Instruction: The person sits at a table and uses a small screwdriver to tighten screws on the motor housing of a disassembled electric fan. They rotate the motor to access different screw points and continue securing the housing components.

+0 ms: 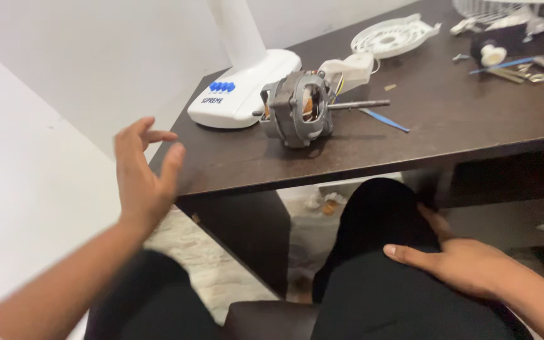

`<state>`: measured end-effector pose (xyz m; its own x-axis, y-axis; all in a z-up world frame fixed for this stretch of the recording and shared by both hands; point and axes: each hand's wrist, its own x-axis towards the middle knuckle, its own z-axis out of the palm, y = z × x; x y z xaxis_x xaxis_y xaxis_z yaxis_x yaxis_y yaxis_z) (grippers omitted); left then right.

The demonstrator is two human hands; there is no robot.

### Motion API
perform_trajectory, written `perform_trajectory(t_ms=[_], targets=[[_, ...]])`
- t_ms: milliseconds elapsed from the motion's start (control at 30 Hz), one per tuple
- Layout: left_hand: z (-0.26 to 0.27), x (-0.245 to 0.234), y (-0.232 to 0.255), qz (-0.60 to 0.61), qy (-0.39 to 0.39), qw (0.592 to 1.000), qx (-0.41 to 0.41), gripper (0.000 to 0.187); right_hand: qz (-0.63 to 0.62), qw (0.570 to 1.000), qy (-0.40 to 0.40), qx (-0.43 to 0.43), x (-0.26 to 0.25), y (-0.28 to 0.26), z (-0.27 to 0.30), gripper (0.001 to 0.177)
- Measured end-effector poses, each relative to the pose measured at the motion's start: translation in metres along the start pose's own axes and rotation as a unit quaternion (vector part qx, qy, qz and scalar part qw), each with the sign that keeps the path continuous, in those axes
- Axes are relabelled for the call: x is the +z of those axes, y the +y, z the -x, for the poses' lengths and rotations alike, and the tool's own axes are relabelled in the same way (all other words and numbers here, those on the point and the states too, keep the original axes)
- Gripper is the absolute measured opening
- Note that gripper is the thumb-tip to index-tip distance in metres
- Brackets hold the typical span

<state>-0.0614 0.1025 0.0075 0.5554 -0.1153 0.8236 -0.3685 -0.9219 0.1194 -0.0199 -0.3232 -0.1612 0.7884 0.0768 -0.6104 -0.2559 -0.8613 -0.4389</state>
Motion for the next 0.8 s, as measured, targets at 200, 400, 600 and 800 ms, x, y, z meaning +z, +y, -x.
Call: perform_trajectory(t_ms=[200,400,600,800], targets=[[0.089,0.038,0.102,0.115,-0.072,0.976,0.172,0.062,-0.009,0.998,0.061,-0.017,-0.011,0.012,0.006,0.09],[0.139,0.068,0.095,0.154,-0.281,0.942,0.105,0.044,0.208,0.92,0.274,-0.187,-0.023,-0.009,0.07,0.057],[0.137,0.153,0.019,0.111,-0.565,0.794,-0.197,0.048,0.035,0.889,0.349,-0.294,-0.078,-0.071,0.124,0.033],[0.186,0.249,-0.048,0.182,-0.491,0.785,-0.331,0.077,0.138,0.738,0.468,-0.466,-0.101,-0.1,0.106,0.029]])
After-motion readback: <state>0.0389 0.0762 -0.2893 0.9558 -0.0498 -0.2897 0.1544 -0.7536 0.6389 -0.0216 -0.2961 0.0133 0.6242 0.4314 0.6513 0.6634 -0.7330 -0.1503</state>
